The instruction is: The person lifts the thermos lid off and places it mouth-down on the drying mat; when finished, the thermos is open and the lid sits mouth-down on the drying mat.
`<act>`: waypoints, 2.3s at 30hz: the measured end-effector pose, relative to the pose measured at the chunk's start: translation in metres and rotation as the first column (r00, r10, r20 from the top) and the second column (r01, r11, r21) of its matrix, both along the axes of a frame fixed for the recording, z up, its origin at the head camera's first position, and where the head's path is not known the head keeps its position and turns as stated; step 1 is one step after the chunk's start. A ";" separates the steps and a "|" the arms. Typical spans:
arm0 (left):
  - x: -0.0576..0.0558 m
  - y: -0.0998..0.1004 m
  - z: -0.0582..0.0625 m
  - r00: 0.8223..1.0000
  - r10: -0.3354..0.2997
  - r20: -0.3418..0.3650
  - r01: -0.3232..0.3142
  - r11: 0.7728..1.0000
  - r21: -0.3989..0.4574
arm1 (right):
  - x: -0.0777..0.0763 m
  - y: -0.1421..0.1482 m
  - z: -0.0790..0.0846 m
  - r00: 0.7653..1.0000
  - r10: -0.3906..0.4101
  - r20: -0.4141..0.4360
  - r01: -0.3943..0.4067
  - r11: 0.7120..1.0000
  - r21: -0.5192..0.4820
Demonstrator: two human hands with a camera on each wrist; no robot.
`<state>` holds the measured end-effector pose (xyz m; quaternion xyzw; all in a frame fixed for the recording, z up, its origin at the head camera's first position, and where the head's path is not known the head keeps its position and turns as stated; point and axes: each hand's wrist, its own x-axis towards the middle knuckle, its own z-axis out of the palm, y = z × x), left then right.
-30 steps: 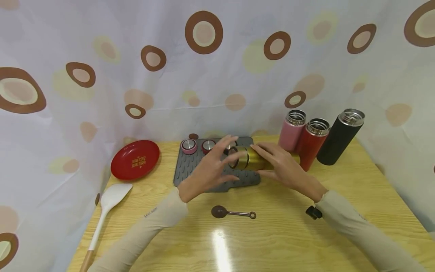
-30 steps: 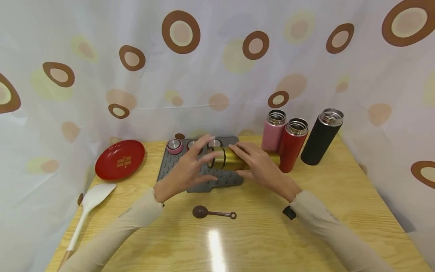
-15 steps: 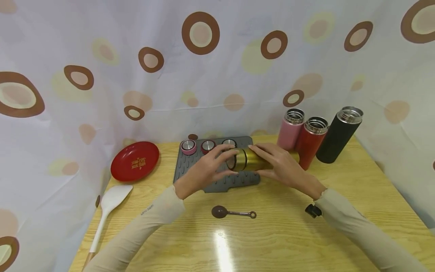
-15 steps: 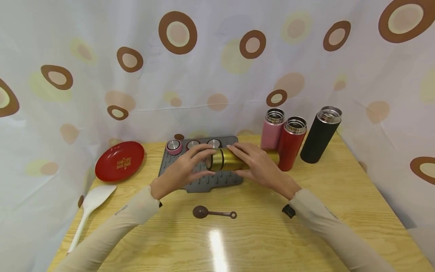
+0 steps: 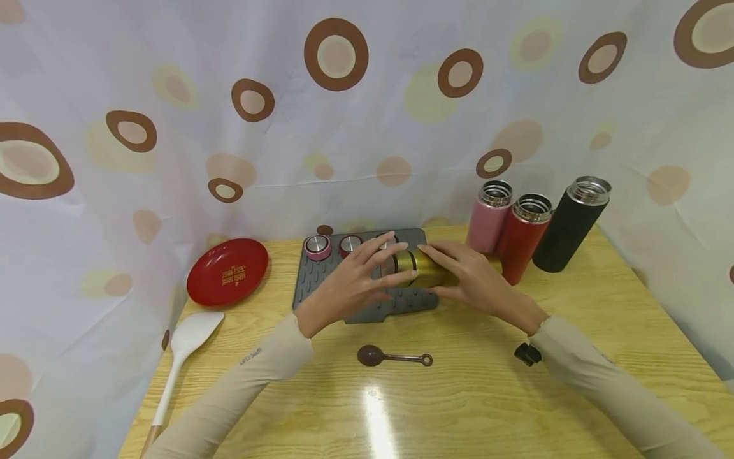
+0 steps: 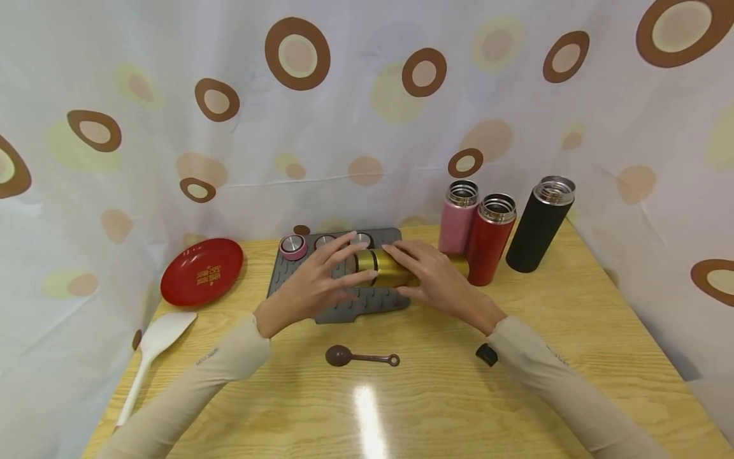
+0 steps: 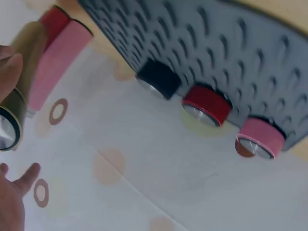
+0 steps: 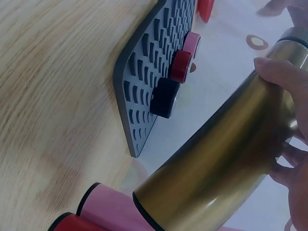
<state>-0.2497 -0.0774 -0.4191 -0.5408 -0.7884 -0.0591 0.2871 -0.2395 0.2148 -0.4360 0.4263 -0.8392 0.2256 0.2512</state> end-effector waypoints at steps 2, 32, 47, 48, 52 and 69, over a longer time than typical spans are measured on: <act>-0.003 -0.003 0.001 0.992 -0.040 -0.118 0.031 0.997 -0.075 | 0.000 0.000 0.001 1.000 0.007 0.010 -0.007 1.000 0.005; -0.004 -0.008 0.003 0.989 -0.102 -0.109 0.095 0.993 -0.076 | -0.002 0.002 -0.003 0.999 0.016 0.034 -0.016 1.000 -0.011; 0.002 0.006 -0.004 0.973 0.031 0.228 -0.051 0.995 0.084 | -0.004 0.000 -0.007 1.000 -0.009 0.019 0.009 1.000 -0.005; 0.001 0.003 -0.003 0.992 0.021 0.126 -0.026 0.999 0.036 | -0.004 0.000 -0.006 1.000 -0.012 0.021 0.012 1.000 -0.005; -0.003 -0.005 0.000 0.992 -0.050 -0.112 0.041 0.996 -0.076 | -0.004 0.001 -0.004 1.000 -0.010 0.029 0.010 1.000 -0.007; 0.010 0.011 0.008 0.843 -0.119 0.524 -0.116 0.912 0.394 | 0.001 0.002 -0.010 0.998 -0.061 0.009 0.061 0.997 -0.048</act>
